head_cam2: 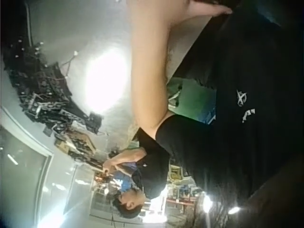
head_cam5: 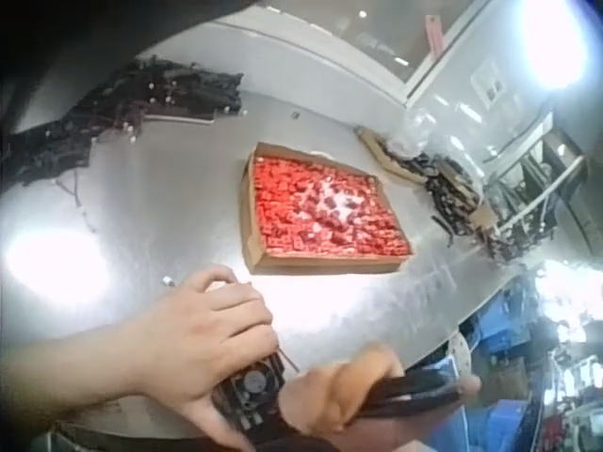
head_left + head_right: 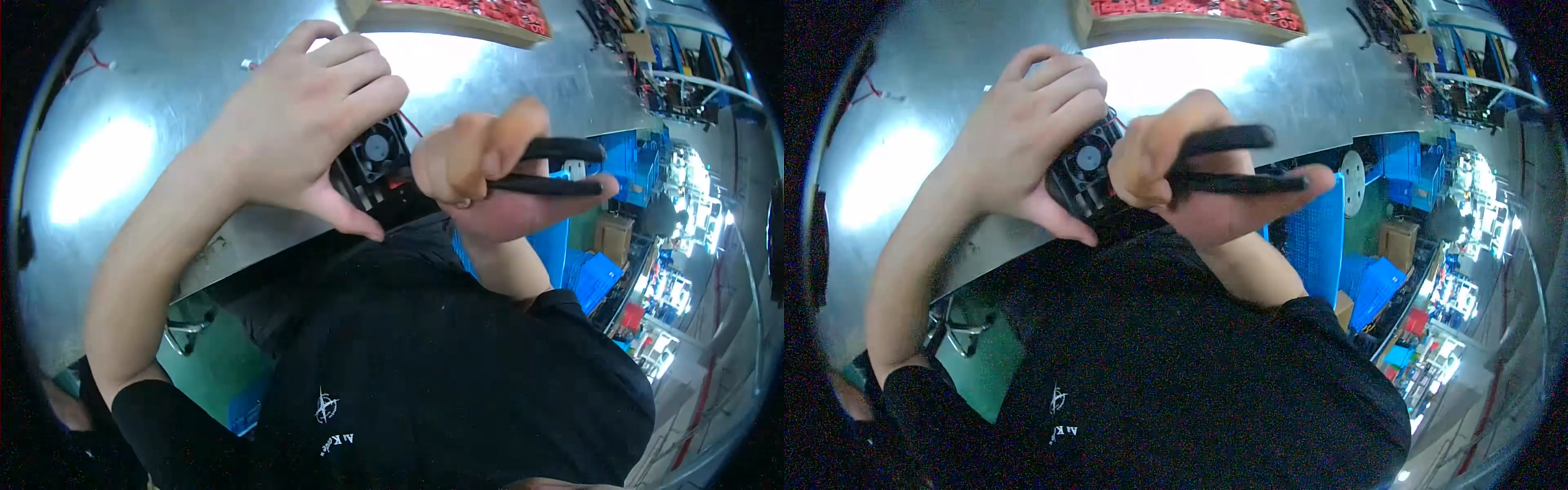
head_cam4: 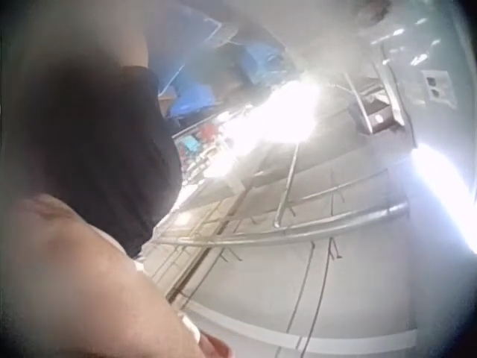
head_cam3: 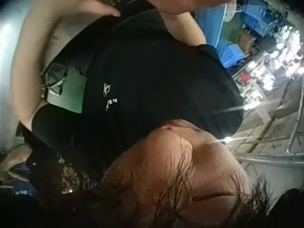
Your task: Assembling electronic cooling units by attaching fans to housings and trimming wires on a factory workbench.
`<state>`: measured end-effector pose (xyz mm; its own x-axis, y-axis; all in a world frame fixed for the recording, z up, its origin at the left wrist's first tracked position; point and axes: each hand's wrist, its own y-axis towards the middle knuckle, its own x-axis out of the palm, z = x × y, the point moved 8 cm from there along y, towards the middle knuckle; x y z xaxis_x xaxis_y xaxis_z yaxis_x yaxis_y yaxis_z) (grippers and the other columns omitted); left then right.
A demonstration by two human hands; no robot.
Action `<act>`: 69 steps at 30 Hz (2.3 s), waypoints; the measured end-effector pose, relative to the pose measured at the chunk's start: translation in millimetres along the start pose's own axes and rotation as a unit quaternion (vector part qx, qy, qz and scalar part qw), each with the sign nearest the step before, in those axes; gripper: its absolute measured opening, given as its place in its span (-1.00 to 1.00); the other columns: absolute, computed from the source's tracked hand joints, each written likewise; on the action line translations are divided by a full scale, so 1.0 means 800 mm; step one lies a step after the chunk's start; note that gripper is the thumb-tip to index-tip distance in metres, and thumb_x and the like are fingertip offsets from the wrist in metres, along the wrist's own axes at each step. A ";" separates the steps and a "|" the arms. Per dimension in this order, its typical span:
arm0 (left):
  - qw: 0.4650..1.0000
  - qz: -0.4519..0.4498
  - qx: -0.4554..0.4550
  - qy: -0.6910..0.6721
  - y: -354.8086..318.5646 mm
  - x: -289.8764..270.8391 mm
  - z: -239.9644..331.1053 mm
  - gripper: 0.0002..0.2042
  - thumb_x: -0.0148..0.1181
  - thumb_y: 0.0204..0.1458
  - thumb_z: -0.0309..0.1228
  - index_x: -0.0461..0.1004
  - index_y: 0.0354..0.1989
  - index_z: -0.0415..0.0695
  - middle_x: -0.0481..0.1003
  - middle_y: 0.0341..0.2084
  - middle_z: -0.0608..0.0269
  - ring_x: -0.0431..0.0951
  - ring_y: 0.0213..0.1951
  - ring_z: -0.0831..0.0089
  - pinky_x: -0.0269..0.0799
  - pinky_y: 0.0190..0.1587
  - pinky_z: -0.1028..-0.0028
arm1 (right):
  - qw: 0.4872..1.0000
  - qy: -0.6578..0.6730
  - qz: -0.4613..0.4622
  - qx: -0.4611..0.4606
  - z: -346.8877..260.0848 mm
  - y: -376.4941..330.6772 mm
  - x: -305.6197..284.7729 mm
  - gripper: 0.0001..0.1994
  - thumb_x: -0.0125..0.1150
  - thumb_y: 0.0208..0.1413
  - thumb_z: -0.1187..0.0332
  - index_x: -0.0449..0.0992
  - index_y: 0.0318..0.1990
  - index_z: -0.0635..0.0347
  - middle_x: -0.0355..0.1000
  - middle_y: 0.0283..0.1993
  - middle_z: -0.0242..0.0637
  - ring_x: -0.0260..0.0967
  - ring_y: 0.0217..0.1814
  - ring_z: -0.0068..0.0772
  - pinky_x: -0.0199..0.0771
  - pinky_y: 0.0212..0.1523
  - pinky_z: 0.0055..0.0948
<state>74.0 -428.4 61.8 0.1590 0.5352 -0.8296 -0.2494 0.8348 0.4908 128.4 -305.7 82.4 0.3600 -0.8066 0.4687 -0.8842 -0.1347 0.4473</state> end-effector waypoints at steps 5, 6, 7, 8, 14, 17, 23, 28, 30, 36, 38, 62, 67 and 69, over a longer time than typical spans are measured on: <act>1.000 -0.019 0.023 0.001 -0.001 -0.005 -0.001 -0.01 0.36 -0.39 0.52 0.41 -0.07 -0.22 0.48 -0.01 0.04 0.48 0.20 0.00 0.20 0.36 -0.03 | 0.968 0.210 0.140 -0.016 -0.036 0.025 -0.042 -0.07 -0.35 0.19 -0.67 0.42 -0.05 0.15 0.22 -0.48 -0.40 0.09 -0.61 -0.59 0.12 -0.58 -0.50; 1.000 -0.015 0.026 0.005 -0.001 -0.005 -0.001 -0.02 0.36 -0.37 0.52 0.40 -0.07 -0.21 0.48 0.00 0.04 0.47 0.20 0.00 0.19 0.36 -0.04 | 0.983 0.154 0.096 -0.027 -0.042 0.031 -0.053 0.01 -0.49 0.15 -0.71 0.43 -0.03 0.16 0.19 -0.46 -0.42 0.08 -0.59 -0.62 0.10 -0.59 -0.53; 0.999 -0.016 0.028 0.007 -0.001 -0.005 -0.002 -0.02 0.36 -0.37 0.52 0.40 -0.07 -0.21 0.48 0.00 0.04 0.47 0.20 0.00 0.19 0.36 -0.04 | 0.983 0.155 0.095 -0.029 -0.042 0.029 -0.051 0.01 -0.49 0.15 -0.71 0.43 -0.03 0.16 0.19 -0.46 -0.42 0.08 -0.59 -0.62 0.10 -0.59 -0.53; 0.999 -0.010 0.031 0.002 -0.002 -0.005 -0.003 -0.02 0.37 -0.37 0.51 0.40 -0.07 -0.21 0.47 -0.01 0.04 0.47 0.21 0.00 0.19 0.37 -0.05 | 0.987 0.122 0.100 -0.031 -0.042 0.026 -0.048 0.02 -0.52 0.13 -0.73 0.42 -0.02 0.15 0.18 -0.45 -0.43 0.07 -0.58 -0.61 0.10 -0.59 -0.53; 0.999 -0.025 0.034 -0.004 -0.009 -0.006 -0.011 -0.06 0.40 -0.31 0.42 0.40 0.05 -0.19 0.45 0.14 0.03 0.39 0.34 0.00 0.11 0.44 -0.09 | 0.993 0.102 0.067 -0.006 -0.025 0.012 -0.034 0.18 -0.40 -0.15 -0.88 0.42 0.05 0.14 0.14 -0.45 -0.41 -0.03 -0.61 -0.58 -0.06 -0.56 -0.46; 0.999 -0.031 0.037 -0.023 -0.011 0.003 -0.014 -0.09 0.40 -0.27 0.32 0.39 0.16 -0.14 0.35 0.34 0.00 0.25 0.48 -0.01 0.01 0.50 -0.13 | 0.995 0.089 0.030 -0.021 -0.027 0.009 -0.035 0.22 -0.36 -0.21 -0.91 0.40 0.05 0.20 0.14 -0.44 -0.39 0.03 -0.59 -0.58 -0.04 -0.54 -0.46; 0.997 -0.077 0.014 -0.005 -0.012 0.007 -0.017 -0.17 0.15 -0.14 0.10 0.36 0.42 0.07 0.14 0.55 -0.03 0.01 0.59 -0.08 -0.15 0.54 -0.23 | 0.998 -0.028 0.033 -0.045 -0.046 0.004 -0.043 0.24 -0.23 -0.19 -0.88 0.37 0.09 0.30 0.23 -0.39 -0.35 0.10 -0.54 -0.60 0.13 -0.51 -0.54; 0.996 -0.077 0.037 -0.023 -0.009 0.009 -0.011 -0.16 0.02 -0.23 -0.30 0.39 0.45 0.15 0.25 0.50 0.06 0.14 0.54 -0.04 -0.02 0.50 -0.18 | 0.845 -0.526 0.007 0.098 -0.050 0.001 -0.054 0.33 -0.20 -0.32 -0.92 0.44 0.03 0.40 0.57 -0.10 -0.08 0.23 -0.46 -0.66 0.21 -0.45 -0.65; 0.996 -0.072 0.036 -0.035 -0.011 0.014 -0.010 -0.17 0.01 -0.23 -0.31 0.39 0.45 0.12 0.27 0.49 0.06 0.16 0.54 -0.03 -0.02 0.51 -0.15 | 0.839 -0.530 -0.067 0.102 -0.041 -0.001 -0.059 0.19 0.05 -0.19 -0.79 0.50 0.06 0.37 0.57 0.00 -0.17 0.24 -0.43 -0.70 0.23 -0.42 -0.66; 0.995 0.060 -0.068 -0.039 -0.003 0.005 0.018 -0.28 0.46 -0.07 0.06 0.45 0.22 -0.07 0.48 0.01 0.11 0.49 0.14 0.10 0.35 0.15 0.13 | 0.801 -0.581 -0.051 0.134 -0.024 -0.012 -0.052 0.21 0.10 -0.19 -0.76 0.51 0.09 0.43 0.47 0.09 -0.15 0.28 -0.39 -0.64 0.23 -0.41 -0.64; 0.989 0.060 -0.134 -0.028 -0.004 0.009 0.019 -0.28 0.46 -0.07 0.04 0.43 0.22 -0.10 0.47 -0.03 0.11 0.50 0.08 0.12 0.37 0.09 0.16 | 0.785 -0.600 -0.027 0.151 -0.025 -0.016 -0.057 0.22 0.09 -0.19 -0.77 0.50 0.09 0.45 0.47 0.09 -0.15 0.28 -0.39 -0.63 0.23 -0.41 -0.63; 0.977 0.052 -0.205 -0.020 -0.011 0.017 -0.007 -0.43 0.51 -0.12 -0.16 0.35 -0.03 -0.15 0.55 -0.29 0.08 0.56 -0.16 0.10 0.41 -0.10 0.17 | 0.996 -0.072 0.033 -0.049 0.017 0.028 -0.007 0.23 -0.17 -0.16 -0.85 0.27 0.21 0.26 0.25 -0.18 -0.21 0.19 -0.38 -0.44 0.16 -0.32 -0.36; 0.979 0.055 -0.198 -0.007 -0.011 0.017 -0.008 -0.48 0.51 -0.09 -0.12 0.41 -0.10 -0.16 0.57 -0.29 0.09 0.58 -0.15 0.11 0.46 -0.06 0.17 | 0.991 -0.110 -0.043 -0.056 0.012 0.041 -0.001 0.24 -0.18 -0.18 -0.86 0.30 0.16 0.29 0.27 -0.23 -0.19 0.19 -0.42 -0.44 0.20 -0.38 -0.36; 0.978 0.049 -0.200 -0.010 -0.011 0.018 -0.010 -0.49 0.51 -0.08 -0.11 0.42 -0.11 -0.16 0.57 -0.28 0.09 0.59 -0.15 0.11 0.47 -0.04 0.17 | 0.995 -0.086 -0.020 -0.045 0.017 0.040 -0.003 0.23 -0.17 -0.16 -0.85 0.31 0.15 0.30 0.27 -0.23 -0.18 0.21 -0.42 -0.43 0.22 -0.38 -0.35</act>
<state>70.9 -429.0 43.1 0.1328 0.6154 -0.7770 -0.6183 0.6641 0.4203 94.9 -315.9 84.9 0.3308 -0.8895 0.3152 -0.8369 -0.1222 0.5336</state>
